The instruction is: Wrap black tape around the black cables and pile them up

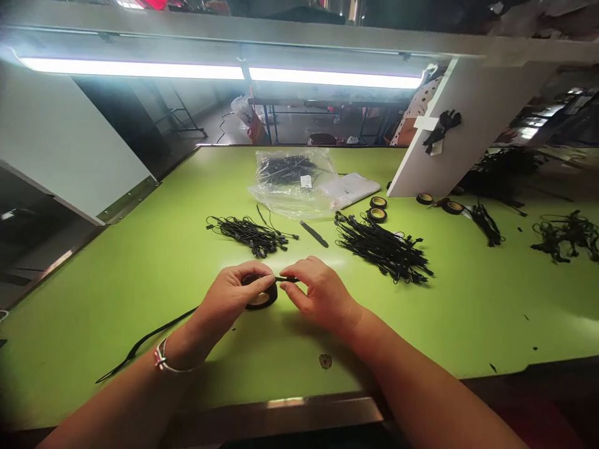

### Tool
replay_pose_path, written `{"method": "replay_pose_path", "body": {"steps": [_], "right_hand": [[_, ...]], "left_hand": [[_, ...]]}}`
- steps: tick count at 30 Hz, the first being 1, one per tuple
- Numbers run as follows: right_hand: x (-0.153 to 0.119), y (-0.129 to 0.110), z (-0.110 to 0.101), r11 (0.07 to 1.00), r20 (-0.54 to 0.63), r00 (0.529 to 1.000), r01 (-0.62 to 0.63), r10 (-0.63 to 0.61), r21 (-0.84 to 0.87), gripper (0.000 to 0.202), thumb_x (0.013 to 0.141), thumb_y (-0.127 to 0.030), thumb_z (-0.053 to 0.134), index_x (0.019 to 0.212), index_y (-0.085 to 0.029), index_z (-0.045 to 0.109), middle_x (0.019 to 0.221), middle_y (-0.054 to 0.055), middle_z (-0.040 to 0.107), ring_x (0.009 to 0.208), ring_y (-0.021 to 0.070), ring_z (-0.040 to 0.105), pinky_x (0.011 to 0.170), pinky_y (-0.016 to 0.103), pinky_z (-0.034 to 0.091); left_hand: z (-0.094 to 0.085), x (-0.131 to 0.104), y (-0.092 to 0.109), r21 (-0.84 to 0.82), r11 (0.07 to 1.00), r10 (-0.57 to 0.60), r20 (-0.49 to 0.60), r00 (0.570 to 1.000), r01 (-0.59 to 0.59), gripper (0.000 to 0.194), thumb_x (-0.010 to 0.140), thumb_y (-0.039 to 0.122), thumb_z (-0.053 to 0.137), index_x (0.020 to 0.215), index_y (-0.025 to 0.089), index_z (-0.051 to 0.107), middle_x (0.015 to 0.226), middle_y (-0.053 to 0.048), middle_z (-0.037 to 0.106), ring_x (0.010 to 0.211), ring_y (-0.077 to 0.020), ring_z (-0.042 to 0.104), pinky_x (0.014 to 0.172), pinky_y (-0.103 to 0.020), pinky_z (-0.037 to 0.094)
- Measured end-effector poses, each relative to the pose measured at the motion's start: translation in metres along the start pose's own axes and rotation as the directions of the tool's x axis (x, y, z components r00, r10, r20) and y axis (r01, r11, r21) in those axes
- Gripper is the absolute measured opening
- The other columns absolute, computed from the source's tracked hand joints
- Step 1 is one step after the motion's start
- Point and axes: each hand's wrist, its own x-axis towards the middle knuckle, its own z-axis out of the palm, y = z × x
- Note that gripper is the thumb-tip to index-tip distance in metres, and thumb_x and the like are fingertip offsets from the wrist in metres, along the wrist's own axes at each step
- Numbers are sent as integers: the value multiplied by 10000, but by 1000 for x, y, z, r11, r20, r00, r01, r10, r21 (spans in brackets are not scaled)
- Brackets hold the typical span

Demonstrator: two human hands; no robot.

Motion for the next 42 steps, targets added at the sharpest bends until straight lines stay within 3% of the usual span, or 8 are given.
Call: {"method": "replay_pose_path", "body": {"steps": [6,11,14,20,27,33,37,42], "right_hand": [[1,2,0,981,234,962,-166,139,99,203,890,-188,573,700,-186,642,628,-22,636,582,113,541,576,235,399],[-4,-1,4,980,-52,998,29,-40,-196,149,893,-154,549,870,-176,695,681,18,660,636,141,533,625,260,409],[-5,-1,4,905,-116,977,117,-178,-408,166,877,-97,539,899,-164,689,649,26,644,642,155,514,609,265,401],[-5,0,0,817,-166,940,161,-298,-554,138,858,-102,589,951,-163,671,666,24,667,638,162,521,584,283,387],[-2,0,2,986,-68,995,55,-67,-157,72,876,-199,594,893,-182,662,777,34,694,745,168,584,701,287,463],[0,1,-2,980,203,965,-185,168,70,167,896,-167,551,752,-187,635,687,-13,649,624,114,572,601,229,441],[-1,2,0,994,36,995,-97,95,49,109,878,-161,579,790,-187,637,694,-6,647,623,119,562,615,238,438],[-6,-2,5,962,-164,983,31,-77,-270,124,898,-171,536,822,-185,633,704,43,628,682,166,542,658,281,440]], "left_hand": [[3,0,-2,266,874,411,38,911,-406,76,788,201,672,791,145,723,810,-67,660,770,-163,599,727,-285,478],[1,0,1,40,997,67,107,992,-72,209,760,230,706,954,163,746,865,-64,701,800,-167,626,742,-281,486],[1,0,1,-140,976,-150,131,980,168,197,736,264,727,892,143,740,679,-27,652,601,-118,560,567,-235,442],[3,-3,2,-301,920,-219,140,966,252,255,678,323,787,829,130,715,553,18,562,472,-66,444,456,-190,333],[4,-3,1,-96,995,2,-25,1000,-4,121,726,271,731,737,152,718,680,-30,654,614,-133,561,578,-246,437],[6,-4,-5,255,903,349,28,937,-344,86,789,189,654,771,178,738,823,-71,670,793,-184,602,765,-306,473],[7,-3,4,-52,998,29,26,999,-27,442,733,230,740,1162,194,642,922,-60,680,691,-135,594,640,-260,478],[2,0,11,-438,876,-162,123,979,200,966,662,213,803,1472,222,278,903,-42,695,587,-92,588,521,-188,440]]}}
